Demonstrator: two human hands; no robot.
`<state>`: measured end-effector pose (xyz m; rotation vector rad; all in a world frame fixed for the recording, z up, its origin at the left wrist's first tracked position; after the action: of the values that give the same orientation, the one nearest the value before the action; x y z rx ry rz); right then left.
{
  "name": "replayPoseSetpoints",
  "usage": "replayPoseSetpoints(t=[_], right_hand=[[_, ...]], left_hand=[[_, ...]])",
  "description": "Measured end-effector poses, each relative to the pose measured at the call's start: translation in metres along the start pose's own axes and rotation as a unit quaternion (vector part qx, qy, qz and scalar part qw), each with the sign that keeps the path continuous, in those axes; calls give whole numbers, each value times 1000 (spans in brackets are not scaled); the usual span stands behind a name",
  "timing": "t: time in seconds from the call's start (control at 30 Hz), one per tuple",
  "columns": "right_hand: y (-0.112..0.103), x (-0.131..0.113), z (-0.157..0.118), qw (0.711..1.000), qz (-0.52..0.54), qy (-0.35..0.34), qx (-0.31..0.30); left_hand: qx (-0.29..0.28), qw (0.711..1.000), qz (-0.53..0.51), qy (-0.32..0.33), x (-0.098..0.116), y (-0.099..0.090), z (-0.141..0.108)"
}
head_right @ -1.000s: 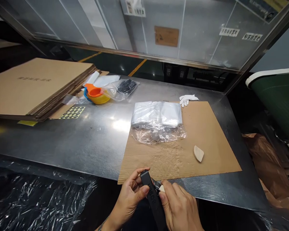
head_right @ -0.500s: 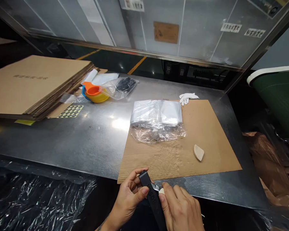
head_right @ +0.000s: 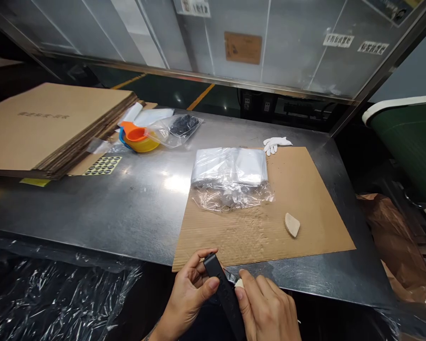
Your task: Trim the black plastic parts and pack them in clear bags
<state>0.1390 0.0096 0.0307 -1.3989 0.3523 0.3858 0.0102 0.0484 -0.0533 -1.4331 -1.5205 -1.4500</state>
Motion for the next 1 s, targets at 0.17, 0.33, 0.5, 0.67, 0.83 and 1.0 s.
replayPoseSetpoints(t=[0.17,0.33,0.5,0.67,0.83,1.0], right_hand=[[-3,-4,-1,1000,2,-5,13],[-4,-4,-2,1000,-1,-6,18],[-6,-6,-2,1000,-3,-13,24],[-5,-7,-2,1000,2,-17,17],[3,0,-6,1000,-7,-8,-9],[7,4,-9,1000,-16,-4,-16]], left_hand=[[-1,1000,-7,2,-1,0,0],[0,1000,-4,8,0,-1,-2],[0,1000,-4,7,-1,-1,-1],[-4,1000,6,9,-2,-1,0],[1,1000,9,10,-2,-1,-1],[3,1000,9,11,0,-1,-1]])
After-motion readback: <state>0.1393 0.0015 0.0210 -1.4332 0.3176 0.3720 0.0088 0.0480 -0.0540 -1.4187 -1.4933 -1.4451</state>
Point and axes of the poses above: each hand's wrist, its own z-axis towards the middle knuckle, its own y-axis out of the palm, x = y × z, the point moved 8 cm from there along z, towards the middle knuckle, and after that the axes turned 11 degrees about y, right-handed, at the moved point
